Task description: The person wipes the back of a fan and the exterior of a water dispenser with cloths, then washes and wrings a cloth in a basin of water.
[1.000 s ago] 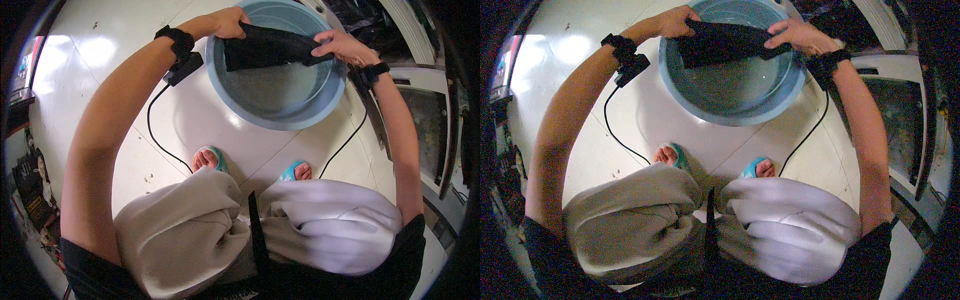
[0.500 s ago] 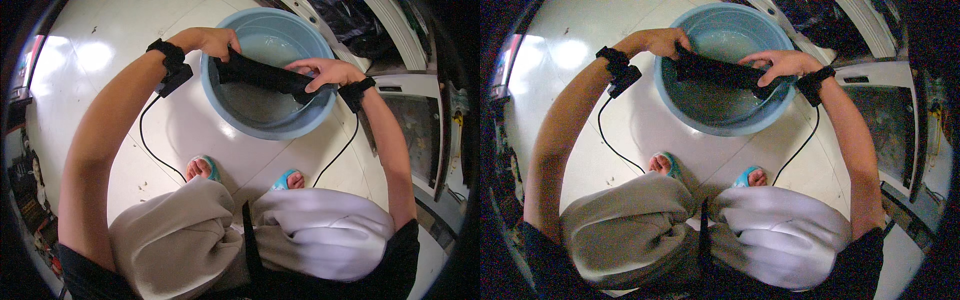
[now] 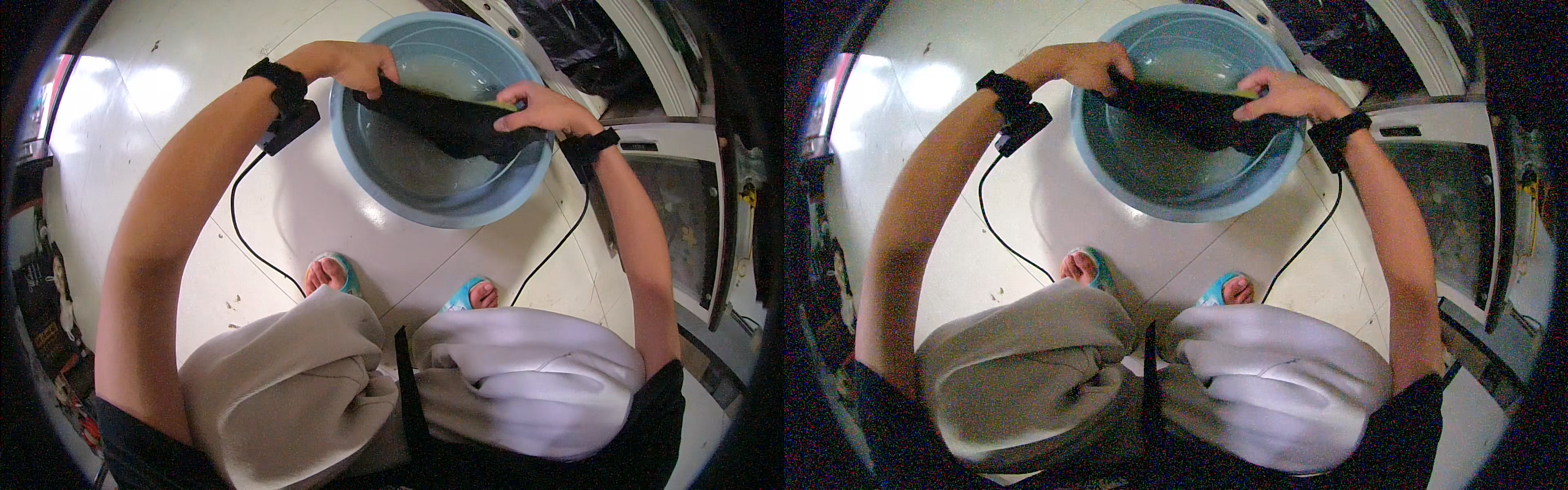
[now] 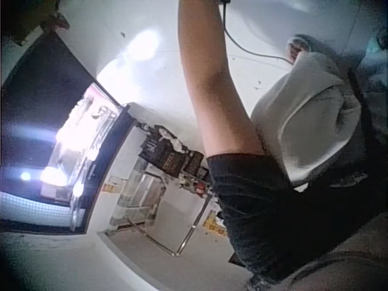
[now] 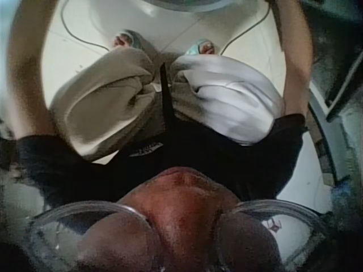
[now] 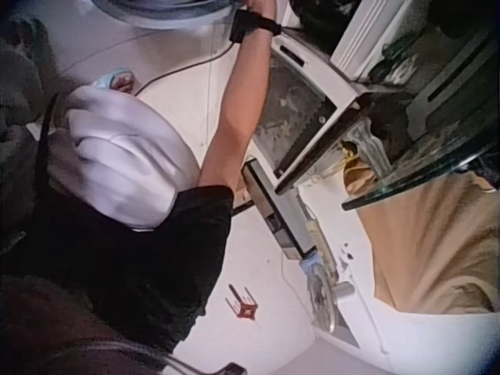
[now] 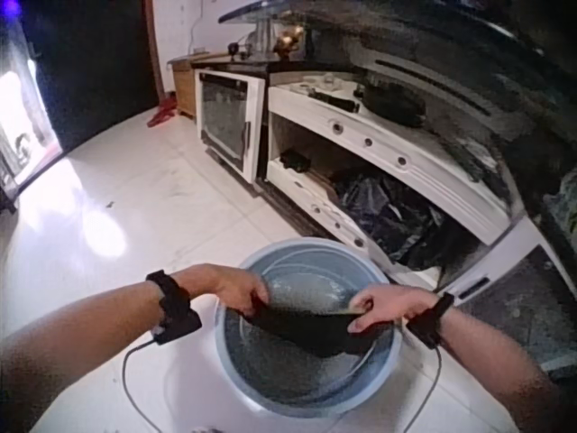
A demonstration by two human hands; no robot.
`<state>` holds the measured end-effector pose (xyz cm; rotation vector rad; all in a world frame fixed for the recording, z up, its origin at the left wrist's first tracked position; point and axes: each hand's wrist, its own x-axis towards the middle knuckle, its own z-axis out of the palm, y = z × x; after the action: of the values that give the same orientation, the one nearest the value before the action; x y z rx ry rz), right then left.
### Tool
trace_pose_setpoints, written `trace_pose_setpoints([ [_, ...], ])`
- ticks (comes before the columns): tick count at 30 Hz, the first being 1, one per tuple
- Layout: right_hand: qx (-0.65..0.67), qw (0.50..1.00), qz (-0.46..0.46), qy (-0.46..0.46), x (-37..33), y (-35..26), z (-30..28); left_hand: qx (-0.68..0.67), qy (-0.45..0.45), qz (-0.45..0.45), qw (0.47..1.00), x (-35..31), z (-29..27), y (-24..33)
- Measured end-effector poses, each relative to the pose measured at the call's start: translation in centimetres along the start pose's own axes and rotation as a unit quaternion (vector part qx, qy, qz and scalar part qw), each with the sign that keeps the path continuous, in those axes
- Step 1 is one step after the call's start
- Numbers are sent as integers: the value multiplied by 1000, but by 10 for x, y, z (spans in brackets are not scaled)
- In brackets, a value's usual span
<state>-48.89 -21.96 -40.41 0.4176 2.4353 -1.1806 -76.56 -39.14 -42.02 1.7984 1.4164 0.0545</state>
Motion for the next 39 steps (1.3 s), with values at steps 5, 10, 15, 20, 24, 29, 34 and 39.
trace_pose_setpoints([
  [5, -76, 996, 27, 45, 1, -3, -9, -23, 25, 16, 999, -7, -4, -9],
  [10, -202, 955, -110, 186, -10, 23, -3, -26, 55, -7, 998, -9, -16, -5],
  [15, -270, 934, -88, 214, -12, 21, -23, -63, 55, -28, 996, -13, -19, -6],
  [20, -271, 938, -29, 216, -15, 11, -34, -38, 108, 1, 993, -19, -25, -23],
  [24, -228, 936, -53, 261, -16, 16, -32, -96, 123, -17, 988, -18, -41, -22],
  [29, -184, 894, -172, 371, -16, 13, -27, -197, 317, -3, 928, -15, -40, -11],
  [34, -182, 943, -129, 247, -15, 7, -17, -237, 247, -42, 939, -11, -26, 8],
  [39, -189, 979, -80, 19, 1, 5, 10, 56, 98, 29, 993, 0, 11, 2],
])
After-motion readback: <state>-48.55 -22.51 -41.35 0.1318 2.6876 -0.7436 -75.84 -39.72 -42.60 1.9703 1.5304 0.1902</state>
